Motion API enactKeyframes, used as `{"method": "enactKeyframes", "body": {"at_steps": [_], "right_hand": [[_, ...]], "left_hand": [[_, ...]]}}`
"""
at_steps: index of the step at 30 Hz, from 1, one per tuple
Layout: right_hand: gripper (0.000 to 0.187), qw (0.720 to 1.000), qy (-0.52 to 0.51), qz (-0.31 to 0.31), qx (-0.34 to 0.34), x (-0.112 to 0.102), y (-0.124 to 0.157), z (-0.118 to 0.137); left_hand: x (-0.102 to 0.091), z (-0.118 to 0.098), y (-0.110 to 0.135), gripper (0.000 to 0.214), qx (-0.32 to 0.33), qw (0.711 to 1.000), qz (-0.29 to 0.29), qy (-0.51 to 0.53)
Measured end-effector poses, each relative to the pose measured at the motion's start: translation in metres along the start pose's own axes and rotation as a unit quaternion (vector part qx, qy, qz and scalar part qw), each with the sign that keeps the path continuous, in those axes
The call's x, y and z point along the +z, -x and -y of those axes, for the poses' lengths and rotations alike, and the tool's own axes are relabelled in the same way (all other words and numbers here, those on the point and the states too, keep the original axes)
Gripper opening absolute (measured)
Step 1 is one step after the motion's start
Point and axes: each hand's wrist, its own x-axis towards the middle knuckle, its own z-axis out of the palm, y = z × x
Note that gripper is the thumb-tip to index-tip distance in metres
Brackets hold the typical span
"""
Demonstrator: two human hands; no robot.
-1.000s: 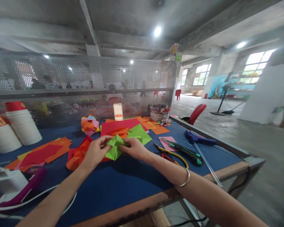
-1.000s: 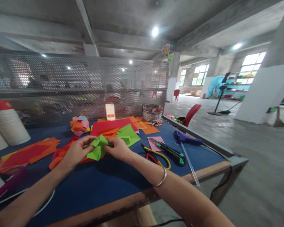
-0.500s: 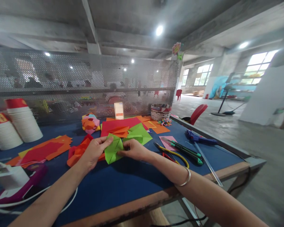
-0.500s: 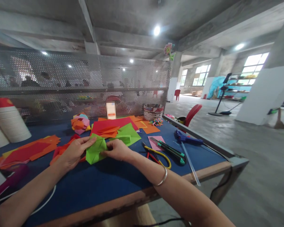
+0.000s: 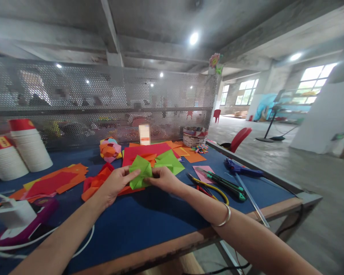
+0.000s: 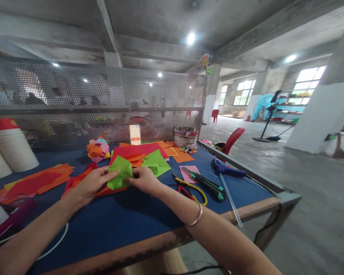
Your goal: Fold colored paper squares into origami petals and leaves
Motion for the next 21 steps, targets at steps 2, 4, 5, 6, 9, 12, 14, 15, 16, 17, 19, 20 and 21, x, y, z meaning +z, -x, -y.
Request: {"method": "enactKeyframes", "body": {"at_steps": [2, 4, 5, 6, 9, 12, 14, 15, 16, 17, 19, 20, 21], "right_hand": [[0.03, 1.0, 0.003, -0.002, 0.019, -0.002, -0.001, -0.001], [0.03, 0.999, 0.004, -0.011, 0.037, -0.004, -0.001, -0.002], [0.03, 0.999, 0.001, -0.017, 0.043, -0.005, -0.001, -0.002], [0.03, 0.999, -0.003, -0.022, 0.048, -0.005, -0.001, -0.002], [0.03, 0.998, -0.017, -0.029, 0.061, -0.004, 0.0, -0.001], [0.031, 0.997, -0.033, -0.022, 0.071, -0.002, 0.0, 0.002], [0.031, 0.996, -0.045, -0.015, 0.077, -0.001, 0.0, 0.004], [0.031, 0.996, -0.051, -0.012, 0.079, -0.001, 0.001, 0.005], [0.031, 0.995, -0.056, -0.009, 0.08, -0.001, 0.001, 0.006], [0.031, 0.995, -0.062, -0.008, 0.081, 0.0, 0.002, 0.006], [0.032, 0.994, -0.072, -0.007, 0.083, 0.0, 0.002, 0.007], [0.031, 0.994, -0.076, -0.007, 0.083, 0.001, 0.002, 0.007], [0.031, 0.993, -0.08, -0.007, 0.083, 0.001, 0.002, 0.007]], "left_hand": [[0.0, 0.0, 0.0, 0.037, -0.004, 1.0, -0.003, -0.012], [-0.002, 0.002, 0.0, 0.037, -0.008, 1.0, -0.008, -0.022], [-0.002, 0.003, -0.001, 0.037, -0.009, 1.0, -0.011, -0.027], [-0.003, 0.004, -0.001, 0.037, -0.011, 0.999, -0.016, -0.031], [-0.005, 0.008, -0.004, 0.037, -0.017, 0.998, -0.032, -0.044], [-0.007, 0.01, -0.005, 0.038, -0.015, 0.997, -0.047, -0.054], [-0.007, 0.011, -0.006, 0.039, -0.009, 0.997, -0.052, -0.06], [-0.006, 0.011, -0.006, 0.039, -0.005, 0.997, -0.053, -0.063], [-0.006, 0.01, -0.005, 0.038, -0.001, 0.997, -0.052, -0.064], [-0.006, 0.01, -0.005, 0.038, 0.003, 0.996, -0.051, -0.066], [-0.005, 0.01, -0.005, 0.037, 0.01, 0.996, -0.048, -0.07], [-0.005, 0.01, -0.005, 0.037, 0.013, 0.996, -0.047, -0.073], [-0.005, 0.01, -0.005, 0.037, 0.016, 0.996, -0.045, -0.077]]}}
